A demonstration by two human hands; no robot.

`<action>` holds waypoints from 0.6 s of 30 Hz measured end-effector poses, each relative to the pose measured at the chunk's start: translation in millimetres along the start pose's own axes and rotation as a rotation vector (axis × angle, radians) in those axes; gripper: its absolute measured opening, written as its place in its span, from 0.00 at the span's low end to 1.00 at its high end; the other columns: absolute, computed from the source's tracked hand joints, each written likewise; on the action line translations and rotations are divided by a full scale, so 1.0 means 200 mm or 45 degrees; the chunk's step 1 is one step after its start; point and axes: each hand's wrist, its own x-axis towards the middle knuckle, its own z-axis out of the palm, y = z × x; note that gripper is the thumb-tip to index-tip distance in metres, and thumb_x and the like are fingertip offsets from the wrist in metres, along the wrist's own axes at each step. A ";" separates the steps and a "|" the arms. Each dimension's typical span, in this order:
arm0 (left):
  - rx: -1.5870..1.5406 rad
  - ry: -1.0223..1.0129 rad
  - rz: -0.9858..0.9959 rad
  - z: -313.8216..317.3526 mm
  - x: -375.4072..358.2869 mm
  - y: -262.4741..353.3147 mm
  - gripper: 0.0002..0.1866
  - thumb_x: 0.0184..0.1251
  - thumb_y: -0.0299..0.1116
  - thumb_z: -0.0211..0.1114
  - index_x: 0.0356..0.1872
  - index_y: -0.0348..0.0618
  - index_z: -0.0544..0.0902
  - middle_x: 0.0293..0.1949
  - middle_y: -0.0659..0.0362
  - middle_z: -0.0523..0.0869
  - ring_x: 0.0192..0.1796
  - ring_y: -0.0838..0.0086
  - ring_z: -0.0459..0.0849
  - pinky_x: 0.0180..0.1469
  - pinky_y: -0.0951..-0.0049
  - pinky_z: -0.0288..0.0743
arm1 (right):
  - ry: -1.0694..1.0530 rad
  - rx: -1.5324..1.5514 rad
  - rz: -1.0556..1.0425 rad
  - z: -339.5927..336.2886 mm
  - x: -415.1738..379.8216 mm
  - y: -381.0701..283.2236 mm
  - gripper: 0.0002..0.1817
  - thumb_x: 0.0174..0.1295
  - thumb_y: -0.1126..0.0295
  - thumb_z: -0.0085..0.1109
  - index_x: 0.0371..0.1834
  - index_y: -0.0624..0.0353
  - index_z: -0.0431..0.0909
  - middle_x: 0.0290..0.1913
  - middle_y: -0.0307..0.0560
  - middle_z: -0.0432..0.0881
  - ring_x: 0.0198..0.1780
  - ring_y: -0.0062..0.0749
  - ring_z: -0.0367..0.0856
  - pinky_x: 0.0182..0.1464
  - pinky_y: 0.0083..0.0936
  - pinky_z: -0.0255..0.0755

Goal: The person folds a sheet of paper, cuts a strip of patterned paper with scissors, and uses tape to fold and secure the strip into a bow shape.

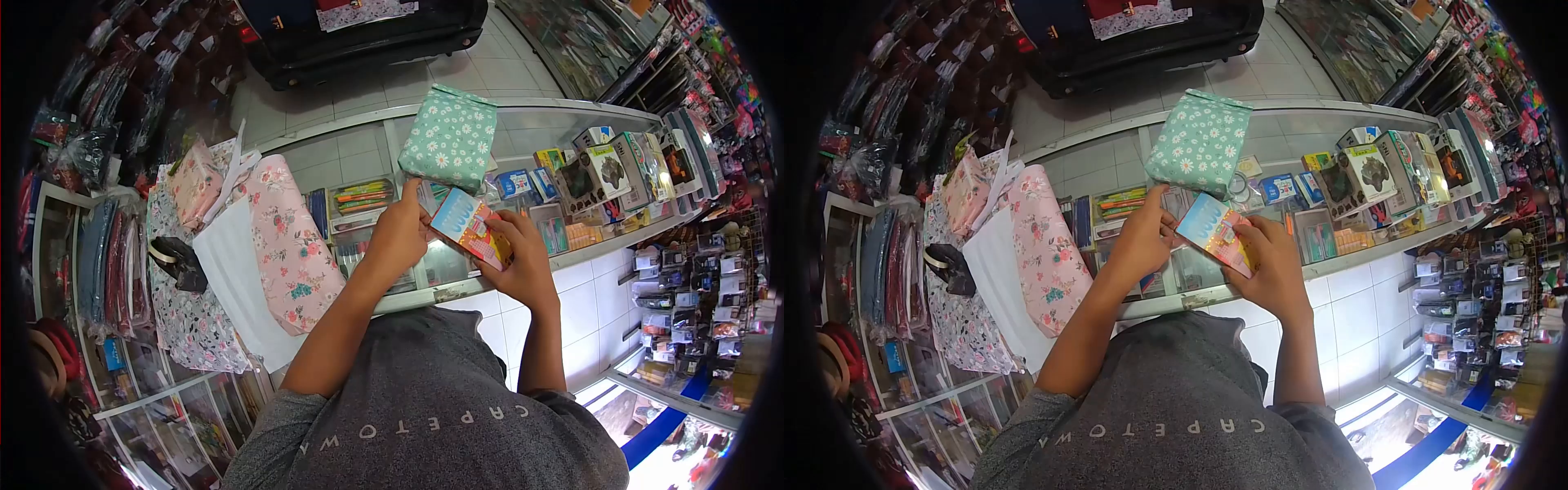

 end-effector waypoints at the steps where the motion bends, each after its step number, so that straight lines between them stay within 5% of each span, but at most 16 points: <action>1: 0.026 0.062 0.111 0.00 -0.01 -0.02 0.39 0.57 0.21 0.69 0.71 0.39 0.62 0.49 0.49 0.85 0.46 0.62 0.85 0.50 0.65 0.78 | -0.003 -0.056 -0.016 0.00 0.00 -0.01 0.35 0.43 0.64 0.76 0.58 0.53 0.75 0.60 0.53 0.75 0.63 0.51 0.72 0.65 0.46 0.63; 8: 0.051 0.343 0.387 -0.08 -0.11 -0.02 0.34 0.61 0.23 0.67 0.69 0.40 0.65 0.49 0.49 0.85 0.49 0.62 0.85 0.49 0.65 0.79 | 0.092 -0.442 -0.142 -0.06 0.04 -0.21 0.32 0.44 0.65 0.77 0.55 0.59 0.76 0.57 0.54 0.77 0.60 0.52 0.75 0.61 0.42 0.68; 18: -0.296 0.699 0.397 -0.43 -0.47 -0.09 0.29 0.65 0.23 0.65 0.67 0.38 0.68 0.49 0.52 0.85 0.52 0.70 0.85 0.42 0.76 0.80 | -0.022 0.085 -0.570 0.28 0.39 -0.68 0.18 0.54 0.69 0.69 0.48 0.60 0.79 0.47 0.52 0.81 0.51 0.49 0.78 0.53 0.41 0.68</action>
